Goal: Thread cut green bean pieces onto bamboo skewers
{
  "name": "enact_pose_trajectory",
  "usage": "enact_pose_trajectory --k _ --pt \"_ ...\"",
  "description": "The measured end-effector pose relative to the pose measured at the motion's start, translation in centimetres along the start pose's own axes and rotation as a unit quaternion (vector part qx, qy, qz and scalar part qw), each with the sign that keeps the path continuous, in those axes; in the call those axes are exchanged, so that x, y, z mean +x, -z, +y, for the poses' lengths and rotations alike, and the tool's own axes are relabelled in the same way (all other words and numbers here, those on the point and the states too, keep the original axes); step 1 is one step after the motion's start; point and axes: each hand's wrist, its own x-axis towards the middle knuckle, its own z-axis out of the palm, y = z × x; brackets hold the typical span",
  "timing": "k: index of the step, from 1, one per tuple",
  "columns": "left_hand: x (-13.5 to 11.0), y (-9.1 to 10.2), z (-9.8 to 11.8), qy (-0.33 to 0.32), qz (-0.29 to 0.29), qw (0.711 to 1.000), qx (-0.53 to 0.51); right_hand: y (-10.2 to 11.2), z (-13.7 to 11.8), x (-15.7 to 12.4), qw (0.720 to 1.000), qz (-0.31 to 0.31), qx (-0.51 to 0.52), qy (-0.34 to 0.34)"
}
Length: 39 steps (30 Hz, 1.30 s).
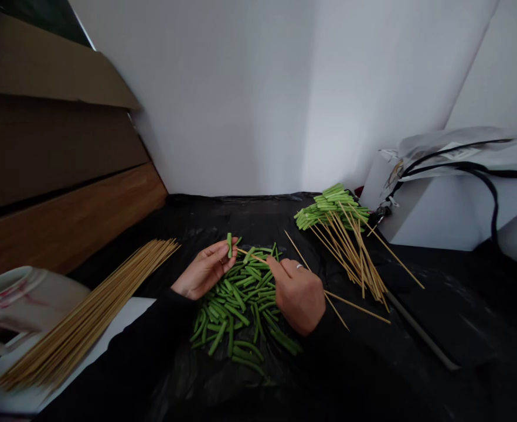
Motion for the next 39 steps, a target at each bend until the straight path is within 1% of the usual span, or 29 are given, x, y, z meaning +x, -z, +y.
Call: enact_pose_trajectory --k 7,20,33,39 --pt "0.15 0.06 -0.41 -0.002 0.030 0.999 -0.015 0.10 -0.13 -0.13 1.000 -0.013 0.008 -0.021" --pt "-0.03 -0.16 -0.58 0.013 0.036 0.999 -0.034 -0.28 -0.31 -0.38 0.999 -0.034 0.008 -0.013" --pt "-0.06 -0.21 -0.55 0.011 0.042 0.999 -0.027 -0.37 -0.37 -0.47 1.000 -0.024 -0.008 -0.008" --pt "-0.06 -0.28 -0.66 0.008 0.037 0.999 -0.022 -0.40 -0.35 -0.46 1.000 -0.020 -0.008 -0.006"
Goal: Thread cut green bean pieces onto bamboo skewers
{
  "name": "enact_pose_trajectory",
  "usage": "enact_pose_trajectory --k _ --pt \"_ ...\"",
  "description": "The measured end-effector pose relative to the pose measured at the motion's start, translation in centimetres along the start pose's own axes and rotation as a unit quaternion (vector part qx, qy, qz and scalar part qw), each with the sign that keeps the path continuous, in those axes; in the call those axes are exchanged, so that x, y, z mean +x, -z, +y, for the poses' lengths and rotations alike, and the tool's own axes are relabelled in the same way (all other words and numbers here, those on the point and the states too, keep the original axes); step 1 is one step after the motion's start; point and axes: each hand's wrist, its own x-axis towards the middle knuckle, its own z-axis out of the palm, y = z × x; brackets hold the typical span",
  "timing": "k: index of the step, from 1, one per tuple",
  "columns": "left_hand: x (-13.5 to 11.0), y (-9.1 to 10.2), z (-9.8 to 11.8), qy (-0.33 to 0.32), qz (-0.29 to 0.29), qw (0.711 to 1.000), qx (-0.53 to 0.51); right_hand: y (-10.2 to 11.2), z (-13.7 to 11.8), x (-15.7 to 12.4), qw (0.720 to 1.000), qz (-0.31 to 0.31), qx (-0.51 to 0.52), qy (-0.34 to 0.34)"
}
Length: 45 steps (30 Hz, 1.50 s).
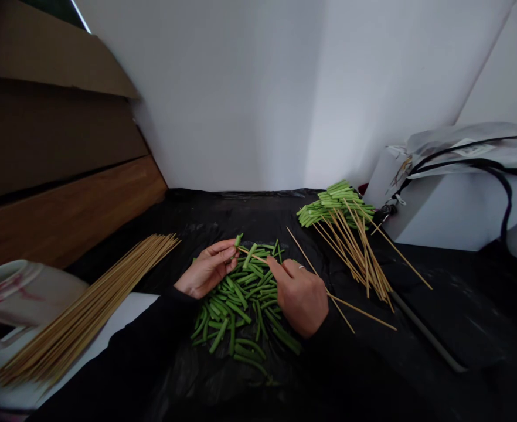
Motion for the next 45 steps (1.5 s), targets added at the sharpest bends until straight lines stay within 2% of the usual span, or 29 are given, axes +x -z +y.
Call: enact_pose_trajectory --k 7,14,20,35,42,45 --pt "0.13 0.01 -0.22 -0.003 0.015 1.000 0.017 -0.04 -0.08 0.00 1.000 -0.002 -0.011 -0.005" --pt "0.13 0.06 -0.25 0.001 0.001 1.000 0.027 0.16 -0.14 -0.04 1.000 0.002 -0.009 -0.001" --pt "-0.16 -0.15 0.13 -0.015 0.020 0.999 0.029 0.13 -0.25 -0.09 1.000 0.018 0.018 0.003" --pt "-0.25 -0.24 0.09 0.011 0.024 0.999 0.031 0.06 -0.51 -0.21 0.998 0.048 0.029 0.023" --pt "-0.32 -0.28 0.02 0.016 0.016 0.999 0.033 -0.03 -0.73 -0.31 0.999 0.011 0.049 0.003" --pt "-0.31 -0.28 -0.06 0.020 0.017 0.999 0.038 -0.06 -0.68 -0.26 0.999 0.019 0.049 0.006"
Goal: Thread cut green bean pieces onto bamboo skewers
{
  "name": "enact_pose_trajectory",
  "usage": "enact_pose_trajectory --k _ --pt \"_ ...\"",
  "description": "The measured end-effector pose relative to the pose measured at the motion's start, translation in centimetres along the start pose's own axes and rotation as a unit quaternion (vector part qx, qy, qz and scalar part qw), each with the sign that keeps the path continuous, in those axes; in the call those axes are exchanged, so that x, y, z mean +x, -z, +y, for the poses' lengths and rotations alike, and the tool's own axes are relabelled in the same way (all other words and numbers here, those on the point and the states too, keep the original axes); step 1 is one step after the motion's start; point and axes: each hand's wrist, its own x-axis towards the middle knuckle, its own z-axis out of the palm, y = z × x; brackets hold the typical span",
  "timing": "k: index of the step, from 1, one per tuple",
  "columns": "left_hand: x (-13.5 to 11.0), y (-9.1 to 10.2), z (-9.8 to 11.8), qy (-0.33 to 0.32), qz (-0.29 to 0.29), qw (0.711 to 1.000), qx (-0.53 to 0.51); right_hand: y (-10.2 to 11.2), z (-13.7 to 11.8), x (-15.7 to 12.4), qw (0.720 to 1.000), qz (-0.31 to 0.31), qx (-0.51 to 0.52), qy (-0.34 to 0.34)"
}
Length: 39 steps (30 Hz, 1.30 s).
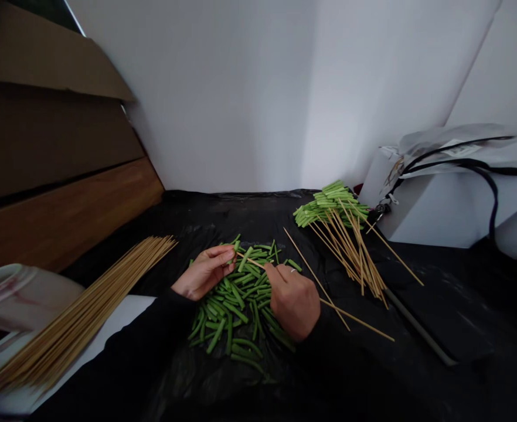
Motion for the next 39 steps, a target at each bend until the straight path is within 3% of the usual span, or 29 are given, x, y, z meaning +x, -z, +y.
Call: enact_pose_trajectory --k 5,12,18,39 --pt "-0.12 -0.16 -0.05 0.009 -0.004 1.000 0.010 -0.03 0.32 0.13 0.999 0.018 0.032 0.000" --pt "-0.35 -0.32 0.11 0.006 -0.012 1.000 0.002 -0.06 -0.07 0.00 0.999 -0.019 0.045 -0.014" --pt "-0.40 -0.38 0.02 0.018 -0.022 1.000 0.003 -0.12 0.20 0.15 0.998 0.021 0.063 -0.011" --pt "-0.86 -0.97 0.00 0.031 -0.029 0.999 0.006 0.23 -0.54 0.21 0.996 -0.018 0.081 -0.028"
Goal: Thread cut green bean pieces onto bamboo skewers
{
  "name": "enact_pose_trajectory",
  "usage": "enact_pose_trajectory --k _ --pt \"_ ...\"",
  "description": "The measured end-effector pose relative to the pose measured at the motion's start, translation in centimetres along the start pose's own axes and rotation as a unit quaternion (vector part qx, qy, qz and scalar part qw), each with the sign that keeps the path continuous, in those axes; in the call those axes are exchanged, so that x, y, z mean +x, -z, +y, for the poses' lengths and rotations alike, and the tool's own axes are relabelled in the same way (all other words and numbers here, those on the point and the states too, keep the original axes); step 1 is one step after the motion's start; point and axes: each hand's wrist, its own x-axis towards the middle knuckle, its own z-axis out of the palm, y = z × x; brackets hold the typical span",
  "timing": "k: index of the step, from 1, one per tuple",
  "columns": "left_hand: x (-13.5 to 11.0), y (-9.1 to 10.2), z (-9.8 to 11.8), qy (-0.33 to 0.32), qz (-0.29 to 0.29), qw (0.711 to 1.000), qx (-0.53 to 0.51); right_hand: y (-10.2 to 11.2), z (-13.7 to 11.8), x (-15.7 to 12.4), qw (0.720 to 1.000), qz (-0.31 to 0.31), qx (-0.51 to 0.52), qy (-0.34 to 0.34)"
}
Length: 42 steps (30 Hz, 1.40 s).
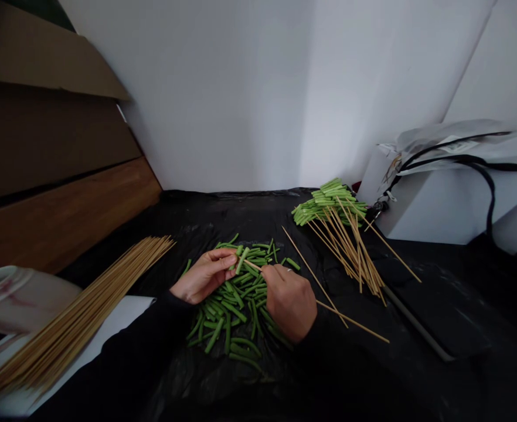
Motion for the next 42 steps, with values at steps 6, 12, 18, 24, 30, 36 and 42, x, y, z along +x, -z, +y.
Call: enact_pose_trajectory --k 6,12,18,24,30,36,42 --pt "0.00 -0.13 -0.13 0.004 0.001 1.000 0.019 -0.10 -0.08 0.11 1.000 0.009 -0.004 0.004" --pt "0.01 -0.32 -0.35 -0.003 -0.013 1.000 0.024 -0.24 -0.10 0.47 1.000 0.002 -0.024 -0.010" --pt "0.18 -0.17 -0.55 -0.027 -0.044 0.998 0.039 -0.32 0.07 0.50 0.999 0.000 -0.035 0.002" --pt "0.49 0.40 -0.19 -0.053 -0.020 0.998 0.039 0.00 0.28 0.41 0.995 -0.013 -0.096 -0.001" --pt "0.23 0.16 -0.16 -0.043 -0.024 0.998 0.044 0.05 0.30 0.25 0.998 0.006 -0.069 0.002" --pt "0.30 0.26 -0.30 -0.043 -0.034 0.997 0.046 0.14 0.18 0.17 0.999 -0.026 -0.042 -0.011" --pt "0.29 0.27 -0.46 -0.046 -0.042 0.997 0.054 0.13 0.03 0.17 0.996 -0.017 -0.090 -0.005"
